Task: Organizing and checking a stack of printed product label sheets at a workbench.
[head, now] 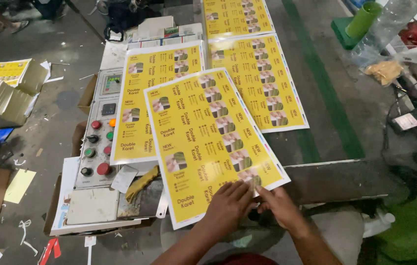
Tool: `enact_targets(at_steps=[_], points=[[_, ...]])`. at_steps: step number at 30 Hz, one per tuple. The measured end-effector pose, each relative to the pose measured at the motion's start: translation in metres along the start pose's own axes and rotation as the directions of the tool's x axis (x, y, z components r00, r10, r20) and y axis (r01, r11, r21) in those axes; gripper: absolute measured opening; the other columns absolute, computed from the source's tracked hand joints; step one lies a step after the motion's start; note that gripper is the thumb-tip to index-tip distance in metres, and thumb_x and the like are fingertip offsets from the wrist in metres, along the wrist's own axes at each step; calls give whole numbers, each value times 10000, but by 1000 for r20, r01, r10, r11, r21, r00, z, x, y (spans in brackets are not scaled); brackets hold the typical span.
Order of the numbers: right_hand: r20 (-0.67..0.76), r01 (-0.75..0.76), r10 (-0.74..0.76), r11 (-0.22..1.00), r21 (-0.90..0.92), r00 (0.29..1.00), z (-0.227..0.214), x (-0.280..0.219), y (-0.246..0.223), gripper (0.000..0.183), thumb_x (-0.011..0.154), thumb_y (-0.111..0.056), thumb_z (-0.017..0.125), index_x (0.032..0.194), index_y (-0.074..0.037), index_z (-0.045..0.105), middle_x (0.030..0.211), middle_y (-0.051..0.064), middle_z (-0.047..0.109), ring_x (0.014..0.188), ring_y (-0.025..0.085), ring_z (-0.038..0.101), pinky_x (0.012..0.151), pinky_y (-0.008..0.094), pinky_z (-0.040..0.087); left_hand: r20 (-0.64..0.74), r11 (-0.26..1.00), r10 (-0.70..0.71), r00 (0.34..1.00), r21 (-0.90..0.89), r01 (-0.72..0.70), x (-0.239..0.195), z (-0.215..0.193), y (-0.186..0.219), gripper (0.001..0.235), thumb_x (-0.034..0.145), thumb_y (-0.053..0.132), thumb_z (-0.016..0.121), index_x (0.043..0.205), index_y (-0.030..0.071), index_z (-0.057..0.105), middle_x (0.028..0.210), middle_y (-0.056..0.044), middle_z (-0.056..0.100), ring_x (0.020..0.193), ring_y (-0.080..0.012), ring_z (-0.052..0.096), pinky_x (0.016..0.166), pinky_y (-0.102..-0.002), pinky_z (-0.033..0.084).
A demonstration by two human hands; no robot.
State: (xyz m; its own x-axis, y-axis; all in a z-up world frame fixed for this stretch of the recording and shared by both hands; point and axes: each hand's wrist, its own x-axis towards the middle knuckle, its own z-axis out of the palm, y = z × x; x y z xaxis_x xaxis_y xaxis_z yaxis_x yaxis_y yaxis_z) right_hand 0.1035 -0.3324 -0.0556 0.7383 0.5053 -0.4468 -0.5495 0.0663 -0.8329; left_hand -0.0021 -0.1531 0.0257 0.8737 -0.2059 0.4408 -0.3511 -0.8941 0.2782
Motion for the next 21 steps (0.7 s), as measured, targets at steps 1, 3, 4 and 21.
enact_targets(at_steps=[1, 3, 4, 21], points=[[-2, 2, -2, 1000, -1, 1000, -7, -4, -3, 398, 962, -122, 630, 1311, 69, 629, 1017, 216, 718, 736, 248, 634, 484, 317, 488, -1, 1000, 2, 1000, -1, -2, -1, 2, -7, 381, 968, 260, 673, 1232, -14, 666, 1304, -175, 686, 1226, -365, 637, 1012, -488, 476], [-41, 8, -6, 999, 37, 999, -19, -11, -11, 296, 990, -59, 595, 1206, 138, 644, 888, 264, 723, 701, 317, 688, 508, 372, 491, -8, 998, -22, 1000, 57, 22, 0, 4, -22, 472, 992, 371, 646, 1238, -31, 665, 1301, -233, 685, 1256, -395, 626, 1059, -540, 451], [-38, 6, -4, 999, 34, 999, -35, -10, -7, 296, 990, -59, 595, 1206, 138, 644, 888, 264, 723, 701, 317, 688, 508, 372, 491, -10, 998, -26, 1000, 58, 27, -1, -2, -41, 472, 992, 371, 646, 1238, -31, 665, 1301, -233, 685, 1256, -395, 626, 1059, -540, 451], [-423, 128, -108, 992, 17, 900, -180, -64, 20, 283, 1067, -77, 548, 1299, 85, 549, 942, 220, 650, 724, 269, 611, 534, 358, 456, -18, 789, -409, 912, 495, 364, -71, -14, -156, 479, 1002, 289, 504, 1414, 44, 518, 1497, -206, 551, 1373, -397, 540, 1027, -491, 462]])
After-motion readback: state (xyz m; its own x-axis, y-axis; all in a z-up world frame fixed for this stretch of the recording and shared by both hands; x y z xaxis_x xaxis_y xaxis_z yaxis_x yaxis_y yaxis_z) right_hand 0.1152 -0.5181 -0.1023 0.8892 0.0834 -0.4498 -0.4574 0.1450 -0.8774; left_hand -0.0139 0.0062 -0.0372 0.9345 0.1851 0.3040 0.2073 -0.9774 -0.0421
